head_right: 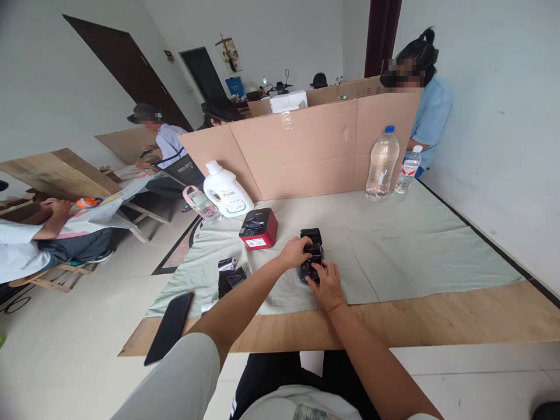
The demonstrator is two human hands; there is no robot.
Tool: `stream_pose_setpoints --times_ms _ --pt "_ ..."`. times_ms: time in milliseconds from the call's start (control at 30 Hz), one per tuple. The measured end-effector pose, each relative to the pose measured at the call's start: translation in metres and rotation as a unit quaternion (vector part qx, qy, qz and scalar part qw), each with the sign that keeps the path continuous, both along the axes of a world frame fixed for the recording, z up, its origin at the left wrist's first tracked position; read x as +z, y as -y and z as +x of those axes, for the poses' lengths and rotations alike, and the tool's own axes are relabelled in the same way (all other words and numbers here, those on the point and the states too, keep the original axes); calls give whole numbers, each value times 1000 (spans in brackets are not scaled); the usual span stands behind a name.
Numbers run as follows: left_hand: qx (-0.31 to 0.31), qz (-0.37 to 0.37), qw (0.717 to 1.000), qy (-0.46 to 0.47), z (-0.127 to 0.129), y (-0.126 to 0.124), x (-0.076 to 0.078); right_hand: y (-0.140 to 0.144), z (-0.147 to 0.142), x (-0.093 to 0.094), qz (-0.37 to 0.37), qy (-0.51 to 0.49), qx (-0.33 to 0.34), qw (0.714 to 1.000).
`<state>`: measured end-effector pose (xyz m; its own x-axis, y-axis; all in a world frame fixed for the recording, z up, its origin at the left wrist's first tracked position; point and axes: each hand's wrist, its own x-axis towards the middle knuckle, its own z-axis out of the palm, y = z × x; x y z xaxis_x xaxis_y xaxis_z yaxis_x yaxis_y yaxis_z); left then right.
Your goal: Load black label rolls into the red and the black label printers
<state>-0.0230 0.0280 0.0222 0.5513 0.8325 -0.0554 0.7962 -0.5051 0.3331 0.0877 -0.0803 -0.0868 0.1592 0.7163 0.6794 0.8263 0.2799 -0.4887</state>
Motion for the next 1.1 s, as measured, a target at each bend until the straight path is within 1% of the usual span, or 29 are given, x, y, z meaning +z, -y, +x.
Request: stream_pose_setpoints --times_ms 133,233,400,500,567,733,800,867,933,1033,1100 --pt "1 14 997 -74 5 0 -8 -2 0 -3 -17 -1 -2 1000" --pt "4 24 995 -94 5 2 -11 -3 0 -2 -16 -5 -4 1000" --pt "-2 69 992 -108 11 2 -13 -2 0 2 -17 -11 15 1000" --pt "-15 57 990 -127 15 -1 -16 -2 0 3 -12 -10 13 1000" --pt "-16 46 991 -123 17 -4 -19 -2 0 3 -8 -9 5 1000" --pt "-21 32 995 -95 15 -12 -24 -3 0 3 -7 -6 4 1000" --pt "-28 18 997 -76 11 -14 -22 -3 1 3 -3 -5 4 1000" --pt "-24 18 999 -32 7 -15 -18 -2 2 3 -2 -5 1 1000" --pt "6 52 998 34 2 -16 -13 -2 2 3 -3 -8 2 1000" --pt "65 118 984 115 -2 -22 -9 -1 2 4 1 -13 10 1000" --pt "63 108 983 135 -3 -27 -11 -1 1 5 8 -14 14 1000"
